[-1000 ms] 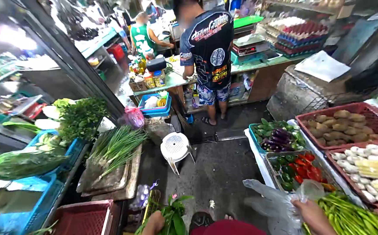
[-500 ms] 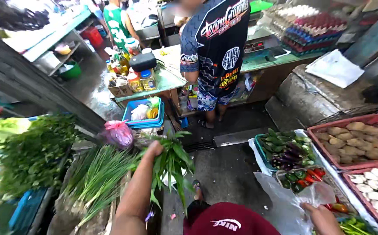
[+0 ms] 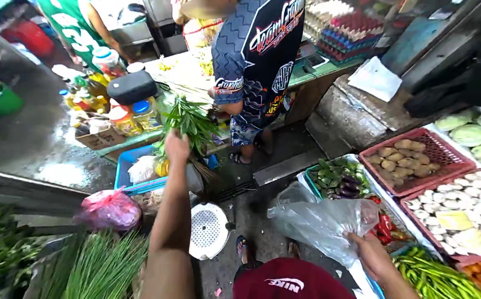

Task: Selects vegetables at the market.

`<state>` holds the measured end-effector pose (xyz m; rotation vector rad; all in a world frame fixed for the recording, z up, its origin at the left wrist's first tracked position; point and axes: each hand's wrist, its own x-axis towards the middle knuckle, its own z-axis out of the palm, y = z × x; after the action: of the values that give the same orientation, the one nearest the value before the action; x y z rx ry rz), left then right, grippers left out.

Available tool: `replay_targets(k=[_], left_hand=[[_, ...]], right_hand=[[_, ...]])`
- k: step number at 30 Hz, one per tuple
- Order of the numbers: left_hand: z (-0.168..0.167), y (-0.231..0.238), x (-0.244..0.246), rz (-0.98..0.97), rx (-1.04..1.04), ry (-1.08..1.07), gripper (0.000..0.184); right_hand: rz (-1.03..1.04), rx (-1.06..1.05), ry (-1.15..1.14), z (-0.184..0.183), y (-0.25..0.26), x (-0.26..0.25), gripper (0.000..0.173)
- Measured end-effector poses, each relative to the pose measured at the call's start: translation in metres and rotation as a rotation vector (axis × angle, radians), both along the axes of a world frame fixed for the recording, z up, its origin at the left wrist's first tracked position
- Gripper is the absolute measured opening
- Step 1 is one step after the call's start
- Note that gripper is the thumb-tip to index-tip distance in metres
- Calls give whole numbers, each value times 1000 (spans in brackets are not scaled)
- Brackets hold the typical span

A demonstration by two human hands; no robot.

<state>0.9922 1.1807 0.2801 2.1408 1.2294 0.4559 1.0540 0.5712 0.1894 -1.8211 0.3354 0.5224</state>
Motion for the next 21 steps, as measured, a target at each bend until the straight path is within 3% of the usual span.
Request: replay_targets(k=[4,6,8,11,14,17,18,21], left_hand=[[-174,-133,-45,-224,-388,-15,36],[-221,-235,-87,-308,-684,120,36],[-242,-318,-126,-310,-845,173,36],[-232,-390,-156,-37,-779,82,24],[-161,-409,-139,140,-380,-93,22],[-107,-405,-105,120,-138,-251,26],[-106,-404,-95,72,-192,-269,25],[-119,-425,-87,-128,-616,-286,26]], right_hand=[[204,57,28,-1,42,27,24],[345,52,62,-1,61,40,24],[501,43,108,-5,75,52,26],[787,46,162,-18,90,68,26],[1093,114,176,-32,103,80,29],[1363,204,192,-11,117,74,30],[1399,257,175,1,120,68,29],[1361,439,94,36,126,51,29]])
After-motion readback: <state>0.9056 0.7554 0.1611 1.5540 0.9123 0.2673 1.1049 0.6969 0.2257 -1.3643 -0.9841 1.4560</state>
